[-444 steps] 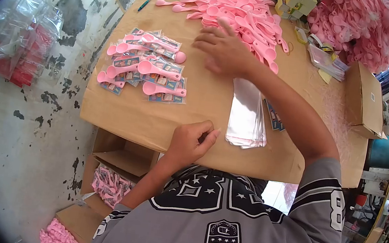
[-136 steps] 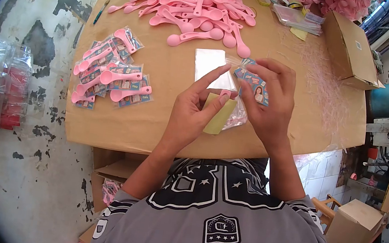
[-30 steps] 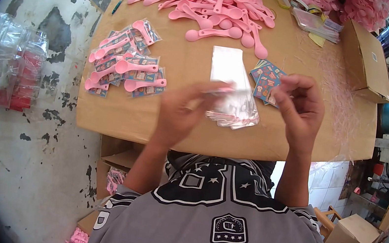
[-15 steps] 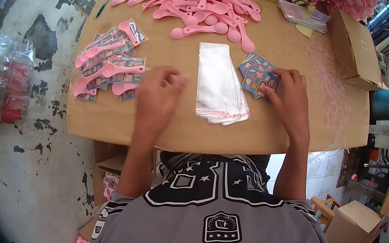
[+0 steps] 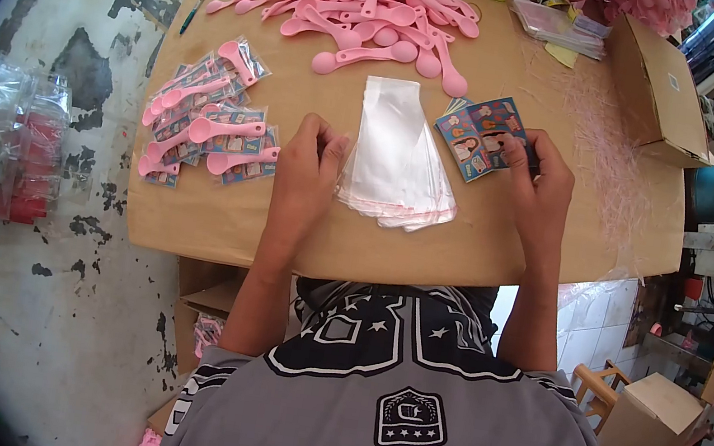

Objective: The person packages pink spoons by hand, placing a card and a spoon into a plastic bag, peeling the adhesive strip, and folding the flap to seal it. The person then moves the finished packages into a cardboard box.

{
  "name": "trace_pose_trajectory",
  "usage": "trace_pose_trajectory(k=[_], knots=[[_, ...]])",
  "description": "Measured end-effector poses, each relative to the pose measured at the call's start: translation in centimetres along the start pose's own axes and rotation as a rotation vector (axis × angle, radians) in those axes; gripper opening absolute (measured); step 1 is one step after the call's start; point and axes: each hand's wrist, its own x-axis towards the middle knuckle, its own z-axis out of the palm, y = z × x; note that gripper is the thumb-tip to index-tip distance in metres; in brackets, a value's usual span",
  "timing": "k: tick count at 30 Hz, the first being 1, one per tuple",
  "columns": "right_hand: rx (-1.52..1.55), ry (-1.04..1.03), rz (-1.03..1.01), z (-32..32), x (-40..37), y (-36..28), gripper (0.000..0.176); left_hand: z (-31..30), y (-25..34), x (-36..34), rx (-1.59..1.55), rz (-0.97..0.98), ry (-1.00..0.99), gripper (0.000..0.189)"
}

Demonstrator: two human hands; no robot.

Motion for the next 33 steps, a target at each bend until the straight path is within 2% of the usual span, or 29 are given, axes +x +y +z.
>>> trace_pose_trajectory(k=[2,4,6,8,11,14,17,23,26,29,32,33], knots=[[0.096,-0.009,-0.035,0.5,-0.6,-0.1,0.021,0.9,0.0,0.0,-0.066,0.049,0.062,0.025],[0.123,-0.039,-0.04,0.8,-1.0,0.0,0.021,1.5,0.0,-0.1,0.253,0.306,0.116,0.025],[0.151,-0.06,-0.052,1.1,-1.4,0.0,0.021,1.6,-0.3,-0.2,0.438,0.406,0.115,0.024],[0.179,-0.063,-0.069,1.2,-1.6,-0.1,0.021,1.4,-0.7,0.0,0.484,0.358,0.057,0.025],[0.172,-0.088,-0.07,0.8,-2.0,0.0,0.02,0.5,-0.9,0.5,0.202,0.09,-0.024,0.024],[0.2,-0.101,-0.057,0.8,-2.4,-0.1,0.02,-0.8,-0.3,0.4,-0.063,-0.065,-0.091,0.021],[0.214,-0.136,-0.053,0.8,-2.8,-1.0,0.02,-0.9,-2.2,0.8,-0.185,0.015,-0.055,0.019],[0.284,-0.18,-0.074,1.9,-3.3,-2.3,0.021,-0.9,-0.3,-0.5,-0.483,-0.062,-0.094,0.026],[0.418,-0.214,-0.01,3.1,-3.5,-1.5,0.024,-1.0,-1.6,-0.5,-0.444,-0.053,-0.161,0.031],[0.609,-0.261,0.204,4.4,-3.8,-3.2,0.026,-0.5,-1.8,-0.8,-0.38,-0.026,-0.135,0.031],[0.591,-0.385,0.262,5.3,-4.1,-3.4,0.029,-0.4,-1.9,-0.8,-0.317,0.014,-0.158,0.032],[0.516,-0.406,0.213,5.7,-4.1,-3.2,0.029,-0.7,-1.7,-0.9,-0.273,-0.009,-0.145,0.032]])
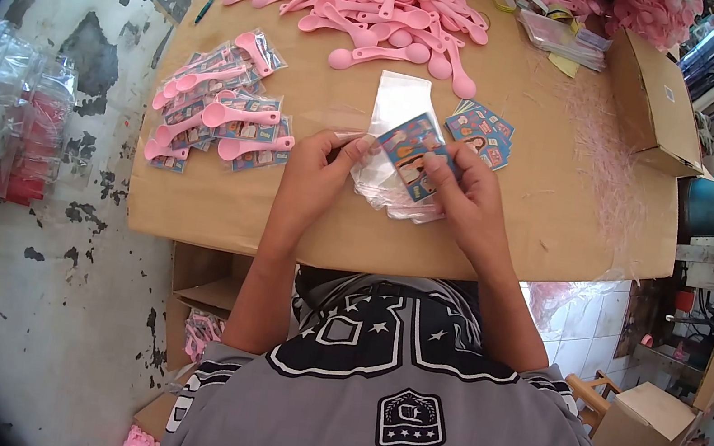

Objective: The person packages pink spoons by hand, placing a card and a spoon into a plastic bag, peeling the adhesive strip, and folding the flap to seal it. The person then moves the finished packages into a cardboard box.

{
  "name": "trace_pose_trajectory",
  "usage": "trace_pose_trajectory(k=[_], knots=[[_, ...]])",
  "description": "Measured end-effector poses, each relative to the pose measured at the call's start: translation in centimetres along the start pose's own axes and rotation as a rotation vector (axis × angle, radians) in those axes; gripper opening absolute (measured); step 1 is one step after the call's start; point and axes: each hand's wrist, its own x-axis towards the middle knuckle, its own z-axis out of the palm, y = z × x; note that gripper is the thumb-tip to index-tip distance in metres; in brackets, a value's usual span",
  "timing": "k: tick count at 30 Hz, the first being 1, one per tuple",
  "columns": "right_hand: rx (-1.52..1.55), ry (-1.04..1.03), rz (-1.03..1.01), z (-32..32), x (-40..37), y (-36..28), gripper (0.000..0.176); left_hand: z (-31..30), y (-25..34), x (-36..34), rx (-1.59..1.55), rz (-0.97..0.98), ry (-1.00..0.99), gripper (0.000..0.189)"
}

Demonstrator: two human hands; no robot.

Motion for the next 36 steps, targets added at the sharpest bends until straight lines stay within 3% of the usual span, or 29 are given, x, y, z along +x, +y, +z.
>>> trace_pose_trajectory(k=[3,5,8,9,12,15,21,24,30,33,36], knots=[[-0.269,-0.031,-0.054,0.2,0.3,0.5,0.031,-1.3,0.5,0.0,0.099,-0.066,0.066,0.032],[-0.289,-0.025,-0.061,0.1,0.1,-0.3,0.03,-2.9,-0.8,0.8,0.124,-0.107,0.133,0.032],[-0.289,-0.042,-0.047,-0.3,0.1,-0.2,0.029,-2.5,0.7,0.6,-0.239,0.113,0.371,0.031],[-0.285,-0.053,-0.043,-0.4,0.2,-0.1,0.028,-2.5,0.8,0.7,-0.367,0.156,0.368,0.027],[-0.169,0.018,-0.126,-0.8,0.4,0.4,0.024,-1.2,2.2,1.0,-0.663,0.181,0.412,0.024],[-0.024,0.102,-0.102,-1.4,0.3,-0.1,0.021,-0.5,2.9,0.9,-0.902,0.052,0.351,0.023],[-0.184,0.056,-0.104,-2.3,0.2,-0.3,0.02,0.0,2.9,0.9,-0.819,0.099,0.43,0.017],[-0.161,0.064,-0.135,-1.8,0.2,-0.4,0.02,-0.6,2.2,0.9,-0.71,0.236,0.436,0.014],[-0.035,-0.047,-0.17,-0.4,1.0,0.4,0.023,-0.5,1.8,0.6,-0.812,0.125,0.333,0.013],[-0.128,-0.13,-0.15,0.5,1.4,0.5,0.021,-0.2,1.4,0.7,-0.839,0.056,0.31,0.014],[-0.497,-0.172,-0.158,0.7,0.8,-1.8,0.019,-0.4,2.1,0.7,-0.855,0.061,0.391,0.015]])
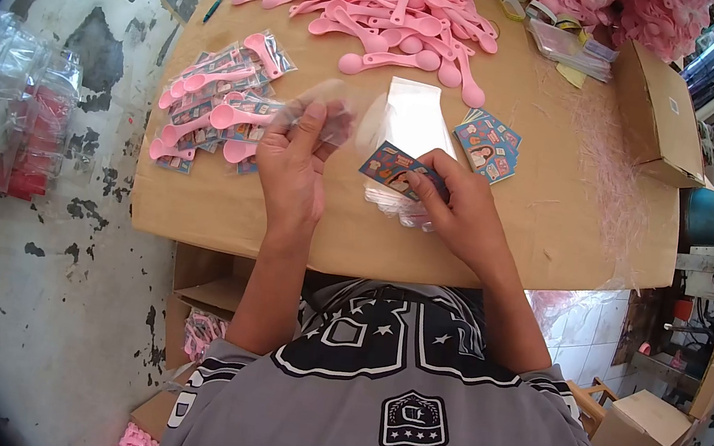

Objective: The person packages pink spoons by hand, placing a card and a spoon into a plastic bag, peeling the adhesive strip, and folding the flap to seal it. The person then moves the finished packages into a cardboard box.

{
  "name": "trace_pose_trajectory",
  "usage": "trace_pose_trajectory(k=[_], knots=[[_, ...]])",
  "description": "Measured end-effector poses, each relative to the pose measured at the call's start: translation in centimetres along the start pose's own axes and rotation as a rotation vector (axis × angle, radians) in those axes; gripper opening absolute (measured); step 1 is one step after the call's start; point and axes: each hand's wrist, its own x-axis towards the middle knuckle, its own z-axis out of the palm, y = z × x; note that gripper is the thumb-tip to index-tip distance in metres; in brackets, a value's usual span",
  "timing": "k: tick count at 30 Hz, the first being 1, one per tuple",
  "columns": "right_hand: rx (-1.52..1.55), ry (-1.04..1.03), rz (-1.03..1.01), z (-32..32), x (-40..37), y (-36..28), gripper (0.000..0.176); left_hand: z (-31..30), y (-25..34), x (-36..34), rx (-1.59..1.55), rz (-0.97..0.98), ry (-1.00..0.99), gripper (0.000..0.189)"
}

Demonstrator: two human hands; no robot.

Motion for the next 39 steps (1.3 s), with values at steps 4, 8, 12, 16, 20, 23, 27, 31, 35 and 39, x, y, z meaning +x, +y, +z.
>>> trace_pose_trajectory(k=[4,8,12,16,20,23,27,31,35,39], knots=[[-0.02,0.129,-0.025,0.4,-0.2,0.7,0.018,-1.5,1.3,1.1,0.028,0.163,0.046,0.015],[0.108,0.215,-0.016,0.1,-0.1,1.1,0.022,-0.8,2.6,1.1,-0.035,0.184,0.063,0.015],[0.414,0.241,-0.004,-0.2,0.3,0.8,0.024,1.0,2.6,0.0,-0.044,0.062,-0.053,0.023],[0.592,0.225,0.042,-1.0,0.7,-0.8,0.022,2.1,1.0,-0.5,-0.026,-0.008,-0.098,0.024],[0.633,0.175,0.11,-1.2,0.7,-1.6,0.022,3.1,0.3,-1.2,-0.04,-0.043,-0.122,0.024],[0.573,0.09,0.097,-1.5,0.6,-1.0,0.022,3.7,-0.1,-1.7,-0.04,-0.057,-0.128,0.025],[0.483,-0.005,0.01,-1.4,0.8,0.6,0.021,3.3,-0.6,-1.7,-0.028,-0.091,-0.204,0.026],[0.718,0.056,0.105,-1.8,0.4,0.9,0.02,3.3,-0.8,-1.8,-0.016,-0.092,-0.241,0.028],[0.829,0.161,0.153,-1.3,0.1,1.1,0.019,3.2,-1.0,-1.8,-0.037,-0.09,-0.222,0.028],[0.773,0.232,0.078,0.1,0.3,1.0,0.017,3.5,-1.8,-2.4,-0.094,-0.103,-0.251,0.024]])
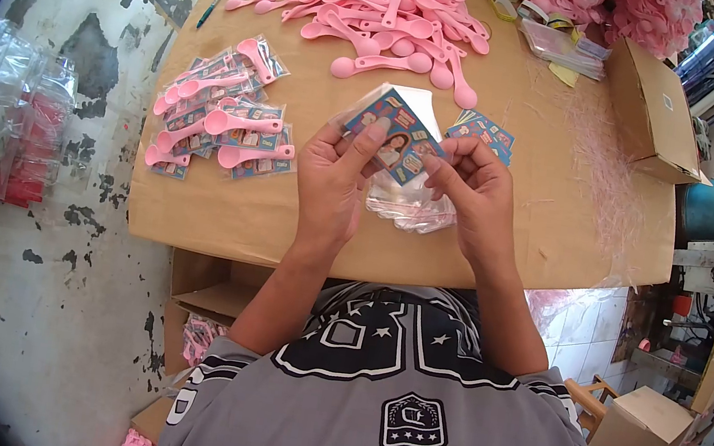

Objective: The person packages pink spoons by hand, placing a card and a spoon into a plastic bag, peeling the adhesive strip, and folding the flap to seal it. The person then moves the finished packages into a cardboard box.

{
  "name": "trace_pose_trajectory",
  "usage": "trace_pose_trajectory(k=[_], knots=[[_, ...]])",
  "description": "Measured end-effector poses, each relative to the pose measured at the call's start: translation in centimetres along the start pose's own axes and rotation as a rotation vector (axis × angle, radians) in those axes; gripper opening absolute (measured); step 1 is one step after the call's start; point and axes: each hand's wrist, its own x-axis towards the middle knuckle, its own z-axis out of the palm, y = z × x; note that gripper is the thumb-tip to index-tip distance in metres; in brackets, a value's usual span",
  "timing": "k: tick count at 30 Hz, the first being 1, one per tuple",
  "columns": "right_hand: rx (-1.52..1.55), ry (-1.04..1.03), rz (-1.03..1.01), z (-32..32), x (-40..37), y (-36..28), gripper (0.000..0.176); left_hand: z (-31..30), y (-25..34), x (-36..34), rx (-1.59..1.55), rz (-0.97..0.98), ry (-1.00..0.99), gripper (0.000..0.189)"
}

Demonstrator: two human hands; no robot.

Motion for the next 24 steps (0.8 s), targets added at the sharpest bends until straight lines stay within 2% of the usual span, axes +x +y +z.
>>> trace_pose_trajectory(k=[3,9,12,18,21,24], knots=[[0.097,-0.01,-0.047,1.2,0.2,0.0,0.017,0.3,0.1,-0.5,-0.014,-0.02,-0.037,0.024],[0.048,0.06,-0.1,2.9,0.2,0.3,0.019,-0.7,0.2,-1.1,0.067,0.012,-0.042,0.026],[0.071,-0.01,-0.005,3.4,-0.6,-0.1,0.02,-1.1,-0.1,-1.1,0.093,0.047,-0.017,0.035],[0.018,0.014,0.011,3.9,-1.8,0.8,0.018,0.0,1.9,-1.0,-0.212,0.107,-0.146,0.063],[0.081,0.019,0.063,4.1,-2.4,1.2,0.017,0.3,1.8,-1.1,-0.363,0.034,-0.183,0.063],[0.129,0.052,0.056,5.0,-2.8,0.5,0.018,0.9,1.5,-1.3,-0.382,0.021,-0.189,0.059]])
